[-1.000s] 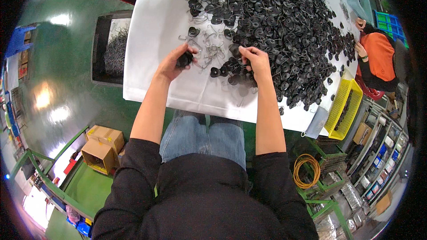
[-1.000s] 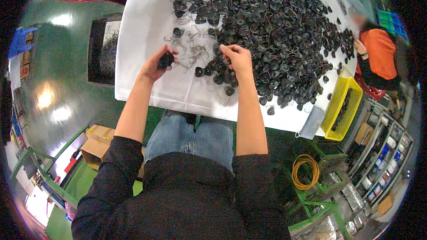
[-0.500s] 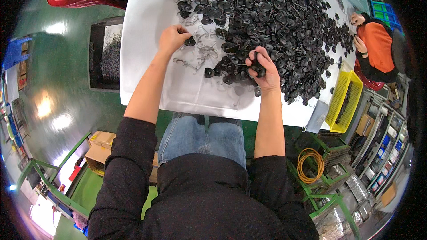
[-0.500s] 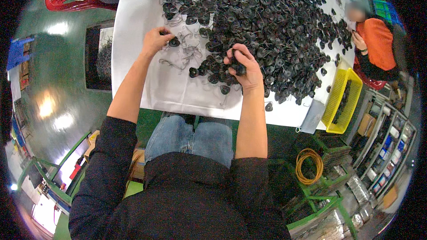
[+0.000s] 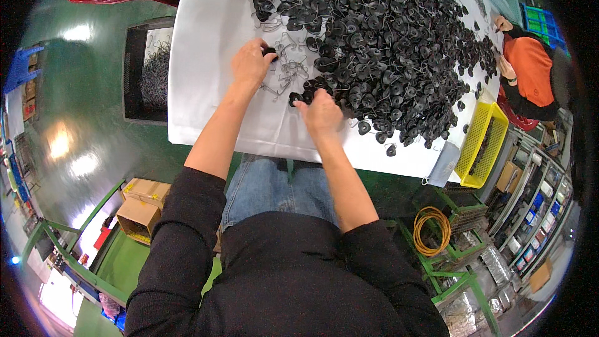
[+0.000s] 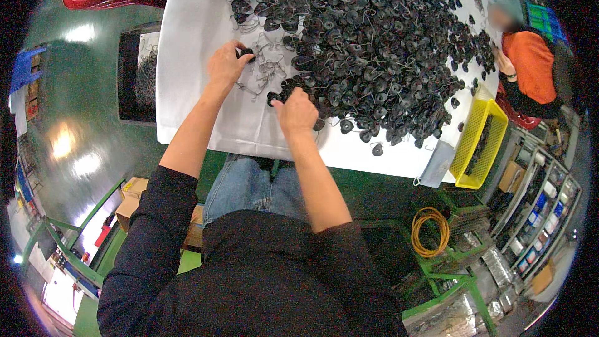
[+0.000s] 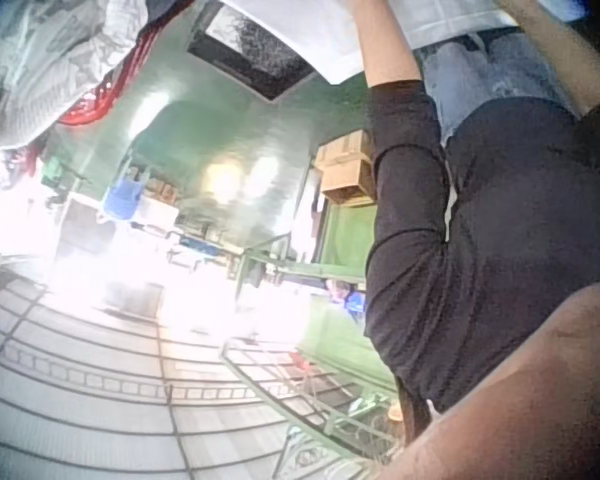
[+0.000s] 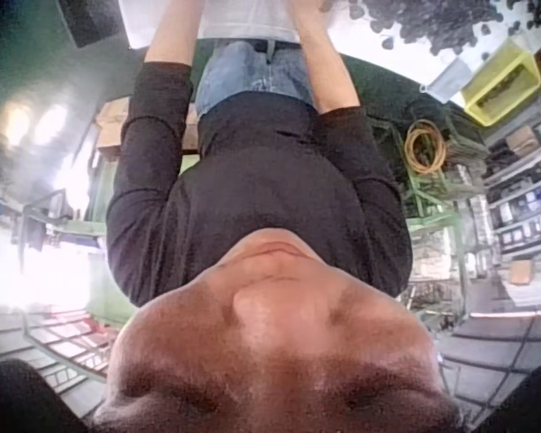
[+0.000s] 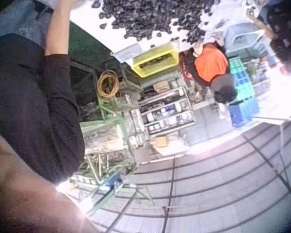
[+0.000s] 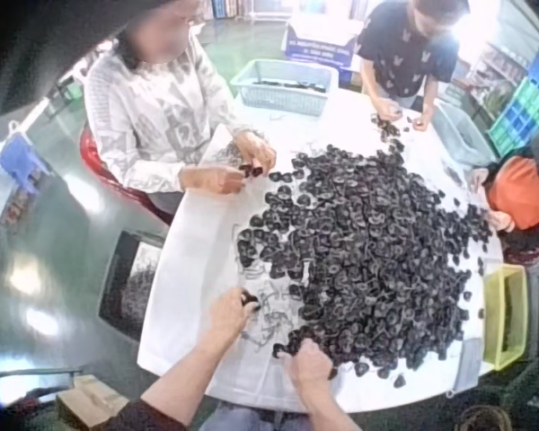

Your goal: The person repeatedly picks small black components from a large pile on a white table, separates them by hand, and places them into a yellow basket. The action is continuous and repetitive throughout the clip.

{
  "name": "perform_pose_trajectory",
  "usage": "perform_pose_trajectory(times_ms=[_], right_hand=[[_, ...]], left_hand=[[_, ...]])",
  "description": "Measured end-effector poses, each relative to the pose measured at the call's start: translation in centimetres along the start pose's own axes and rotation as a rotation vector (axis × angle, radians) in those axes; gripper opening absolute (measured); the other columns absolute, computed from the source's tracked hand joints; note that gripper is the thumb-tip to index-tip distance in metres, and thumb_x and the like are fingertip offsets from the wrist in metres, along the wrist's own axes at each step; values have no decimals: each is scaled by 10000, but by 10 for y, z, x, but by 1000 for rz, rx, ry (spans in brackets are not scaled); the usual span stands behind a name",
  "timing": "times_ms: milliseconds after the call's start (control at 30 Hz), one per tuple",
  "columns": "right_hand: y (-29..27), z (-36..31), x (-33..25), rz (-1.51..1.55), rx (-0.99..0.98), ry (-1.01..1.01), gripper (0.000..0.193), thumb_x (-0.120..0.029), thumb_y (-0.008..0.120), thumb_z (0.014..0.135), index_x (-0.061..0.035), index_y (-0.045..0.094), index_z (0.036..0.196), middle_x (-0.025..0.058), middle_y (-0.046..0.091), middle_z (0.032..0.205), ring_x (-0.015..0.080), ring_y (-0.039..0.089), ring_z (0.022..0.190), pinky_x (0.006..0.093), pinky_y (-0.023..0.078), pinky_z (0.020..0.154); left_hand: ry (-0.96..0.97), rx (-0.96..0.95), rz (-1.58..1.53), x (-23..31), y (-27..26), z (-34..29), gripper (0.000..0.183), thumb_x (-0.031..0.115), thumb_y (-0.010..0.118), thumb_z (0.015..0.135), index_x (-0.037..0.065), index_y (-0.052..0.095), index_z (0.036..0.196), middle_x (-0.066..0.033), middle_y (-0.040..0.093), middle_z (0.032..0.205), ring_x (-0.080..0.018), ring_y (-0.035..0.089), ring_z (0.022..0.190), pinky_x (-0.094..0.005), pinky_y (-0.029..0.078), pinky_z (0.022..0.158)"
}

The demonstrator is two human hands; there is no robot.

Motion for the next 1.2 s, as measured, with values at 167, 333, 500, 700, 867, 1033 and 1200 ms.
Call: perform_pose_trajectory(times_ms=[167,333,500,700,867,1033,1200], right_hand=[[8,2,-8,394,-132,-139,328,-273,719,689,-41,530,823,99,583,782,278,582,719,400,448,586],[-2,-3,9,1336,-862,-76,230,-170,667,759,-26,541,887,71,554,748,85,471,576,211,342,484],[-18,8,2,1499,-876,-150,232,-174,630,787,-64,558,978,60,577,838,88,497,594,205,335,461],[-13,30,-6,1483,-754,17,184,-264,624,804,-89,567,795,17,578,705,77,489,530,197,296,391],[-18,23,-14,1402,-681,-4,150,-226,655,769,-89,604,804,11,593,708,64,481,515,205,289,389],[-43,16,-35,1304,-510,-192,263,-177,668,755,-92,633,1001,18,616,739,54,494,556,191,331,442],[-61,13,-49,1187,-419,-294,293,-160,667,759,-67,630,1035,15,612,700,50,498,549,184,366,486]], left_hand=[[-362,-484,-546,-16,11,7,276,302,716,705,65,638,823,-23,619,738,-113,575,648,-271,425,501],[-332,-447,-227,-42,-4,3,232,290,700,720,83,647,811,10,585,658,-80,506,524,-224,369,444],[-506,-498,-845,-42,3,-14,250,300,717,706,77,649,800,6,568,620,-88,488,501,-241,375,447],[-554,-605,-735,-41,-13,-22,204,241,713,730,89,630,838,11,595,695,-72,520,544,-206,357,431],[-512,-689,-1091,-14,-25,-30,173,231,688,761,105,617,856,19,587,740,-63,527,583,-177,364,427],[-437,-788,-1152,16,-40,-39,157,229,664,782,107,590,850,16,583,743,-60,527,577,-168,361,418],[-389,-865,-1193,28,-46,-46,143,212,645,795,99,575,848,10,572,736,-64,527,567,-172,352,411]])
Point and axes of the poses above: each hand's wrist, its own z-axis towards the middle knuckle, its own y-axis out of the palm, x = y × z, the point moved 6 cm from there along z, towards the middle knuckle
